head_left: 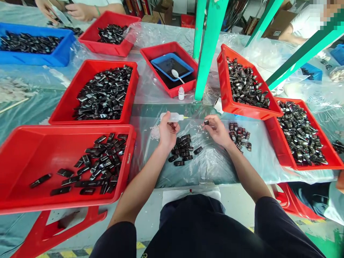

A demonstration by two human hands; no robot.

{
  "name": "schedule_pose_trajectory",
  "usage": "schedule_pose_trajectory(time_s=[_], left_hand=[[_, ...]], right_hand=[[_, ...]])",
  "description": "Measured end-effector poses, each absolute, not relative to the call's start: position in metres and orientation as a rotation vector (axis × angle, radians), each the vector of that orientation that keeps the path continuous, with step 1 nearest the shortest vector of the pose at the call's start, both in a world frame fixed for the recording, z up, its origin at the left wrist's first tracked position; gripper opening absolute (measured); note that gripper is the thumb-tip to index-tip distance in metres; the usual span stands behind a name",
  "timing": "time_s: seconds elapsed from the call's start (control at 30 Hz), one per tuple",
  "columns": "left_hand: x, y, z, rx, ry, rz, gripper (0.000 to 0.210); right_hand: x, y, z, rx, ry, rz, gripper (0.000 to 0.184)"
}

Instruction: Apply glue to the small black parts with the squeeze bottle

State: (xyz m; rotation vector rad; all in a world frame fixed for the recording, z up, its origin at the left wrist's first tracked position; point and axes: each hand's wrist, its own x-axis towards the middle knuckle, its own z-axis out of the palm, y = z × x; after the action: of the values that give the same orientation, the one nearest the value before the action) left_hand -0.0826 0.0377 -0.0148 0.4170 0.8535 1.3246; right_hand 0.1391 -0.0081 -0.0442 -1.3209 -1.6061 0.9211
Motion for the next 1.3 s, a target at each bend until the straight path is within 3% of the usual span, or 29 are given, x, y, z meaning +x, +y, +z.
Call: schedule_pose_trajectory(time_s=[0.2,0.57,0.7,0.9,1.13,1.3], left_hand=[[-0.082,0.037,-0.013,0.471,0.923,1.346,0.044],[-0.08,0.035,-0.015,0.494,0.898,1.348,0.043],[-0.08,0.035,-0.015,0.49,0.897,1.348,0.043],[-0.079,0.035,-0.014,0.513,0.936,1.317,0.045],[-0.079,0.035,-0.016,0.531,0.908,1.299,0.042],[-0.077,0.033,-0.017,0.548,0.938,1.312,0.04]], right_hand=[[0.138,-0.014,-0.038,-1.5,-2.018,0.628,0.035],[0.145,-0.006,-0.04,-1.869,-1.95,0.451,0.025],[0.142,-0.005,-0.04,-1.965,-1.882,0.432,0.031],[0.143,-0.008,-0.036,-1.735,-1.677,0.55,0.039],[0.132,-0.01,-0.044,-1.233,-1.592,0.961,0.043],[0.127,-0.013,-0.045,-1.162,-1.541,1.055,0.048]])
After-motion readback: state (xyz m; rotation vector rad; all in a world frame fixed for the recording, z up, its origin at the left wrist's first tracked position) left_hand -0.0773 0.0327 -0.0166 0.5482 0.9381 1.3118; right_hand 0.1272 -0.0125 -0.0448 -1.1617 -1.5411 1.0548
